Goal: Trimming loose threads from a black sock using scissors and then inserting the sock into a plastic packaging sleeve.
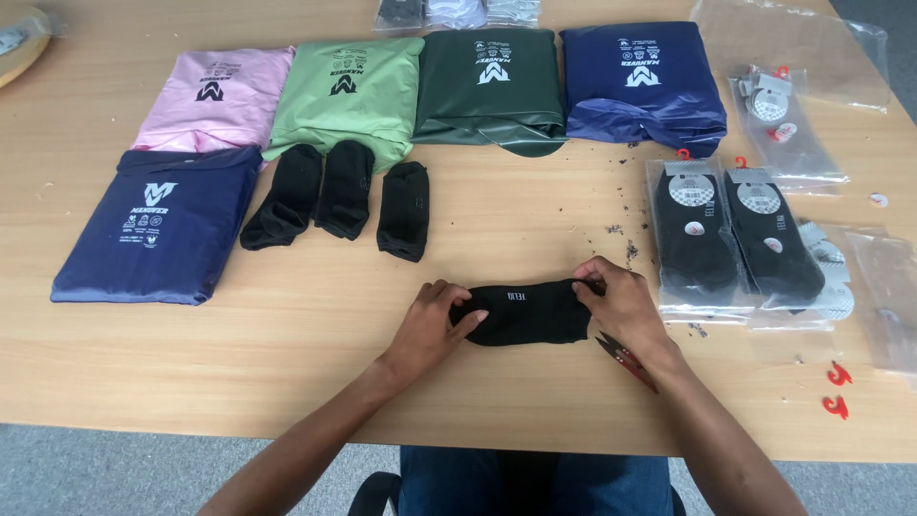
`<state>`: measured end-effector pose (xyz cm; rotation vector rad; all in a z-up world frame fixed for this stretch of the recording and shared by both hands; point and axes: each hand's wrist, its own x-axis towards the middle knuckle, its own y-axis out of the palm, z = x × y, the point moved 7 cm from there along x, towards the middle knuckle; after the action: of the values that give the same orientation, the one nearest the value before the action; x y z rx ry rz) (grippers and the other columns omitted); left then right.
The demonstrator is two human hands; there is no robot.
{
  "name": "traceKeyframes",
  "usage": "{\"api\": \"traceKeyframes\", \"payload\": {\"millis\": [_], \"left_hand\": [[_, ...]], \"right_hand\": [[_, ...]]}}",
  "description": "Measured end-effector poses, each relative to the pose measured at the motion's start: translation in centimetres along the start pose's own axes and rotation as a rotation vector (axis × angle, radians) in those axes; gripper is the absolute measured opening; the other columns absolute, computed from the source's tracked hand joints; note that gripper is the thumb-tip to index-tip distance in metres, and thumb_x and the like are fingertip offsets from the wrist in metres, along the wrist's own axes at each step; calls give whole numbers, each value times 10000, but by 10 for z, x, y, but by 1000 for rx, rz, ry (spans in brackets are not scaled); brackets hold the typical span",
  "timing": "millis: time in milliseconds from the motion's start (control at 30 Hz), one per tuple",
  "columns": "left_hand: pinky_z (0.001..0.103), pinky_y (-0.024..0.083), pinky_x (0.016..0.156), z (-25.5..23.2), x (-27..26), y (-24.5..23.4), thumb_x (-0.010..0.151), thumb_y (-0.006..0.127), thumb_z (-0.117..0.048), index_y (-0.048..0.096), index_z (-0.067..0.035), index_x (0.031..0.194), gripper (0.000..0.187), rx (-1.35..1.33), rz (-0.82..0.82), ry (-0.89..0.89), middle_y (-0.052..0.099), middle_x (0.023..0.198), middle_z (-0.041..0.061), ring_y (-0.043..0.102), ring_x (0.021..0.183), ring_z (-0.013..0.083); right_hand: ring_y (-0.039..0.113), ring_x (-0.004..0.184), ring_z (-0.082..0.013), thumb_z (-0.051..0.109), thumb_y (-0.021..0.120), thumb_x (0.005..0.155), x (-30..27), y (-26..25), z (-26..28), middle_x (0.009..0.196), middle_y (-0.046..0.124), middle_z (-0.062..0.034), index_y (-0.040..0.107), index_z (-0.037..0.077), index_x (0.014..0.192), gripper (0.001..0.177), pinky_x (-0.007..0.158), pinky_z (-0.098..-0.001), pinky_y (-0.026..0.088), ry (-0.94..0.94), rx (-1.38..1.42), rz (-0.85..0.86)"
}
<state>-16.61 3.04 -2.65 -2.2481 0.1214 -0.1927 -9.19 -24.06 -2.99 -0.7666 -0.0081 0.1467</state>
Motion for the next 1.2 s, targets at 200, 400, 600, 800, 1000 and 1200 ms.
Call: {"api": "traceKeyframes", "payload": {"millis": [200,400,600,800,1000,1200], "left_hand": [[302,607,779,26,10,18,975,665,-341,655,-121,1215,326,-1,156,-251,636,1017,70,596,1105,234],[386,605,811,20,13,-10,973,674,-305,644,-73,1191,320,-211,169,-337,692,1102,164,661,1081,275],[430,616,833,30,9,2,924,729,-267,630,-53,1224,382,-216,192,-361,707,1133,214,679,1125,351],[418,632,859,29,12,4,928,733,-222,636,-38,1270,401,-183,193,-363,695,1176,226,683,1144,352],[412,647,867,42,18,15,1000,631,-213,561,-49,1375,415,-78,194,-336,623,1257,223,657,1176,359],[415,646,827,9,6,3,1013,610,-257,532,-28,1354,418,0,264,-423,606,1205,218,663,1155,350]], "right_hand": [[745,971,-354,190,761,899,3,12,-9,1002,788,-126,749,157,1064,169,821,-471,605,-44,5,-32],[743,983,-351,183,737,910,-6,8,8,1006,793,-120,732,172,1067,158,848,-472,608,-112,-41,-62],[755,993,-306,130,723,927,2,23,-1,990,796,-118,720,121,1047,120,832,-419,622,-193,-109,-95],[730,1033,-250,248,704,933,-2,21,-5,1031,763,-12,702,245,1113,181,881,-438,621,-97,-377,-30],[691,1071,-218,275,676,951,-3,9,-3,1033,704,28,671,306,1158,209,910,-428,614,-61,-412,-47],[705,1110,-276,293,597,994,-7,20,0,1090,729,-79,683,217,1173,213,934,-446,581,-49,-330,140]]}}
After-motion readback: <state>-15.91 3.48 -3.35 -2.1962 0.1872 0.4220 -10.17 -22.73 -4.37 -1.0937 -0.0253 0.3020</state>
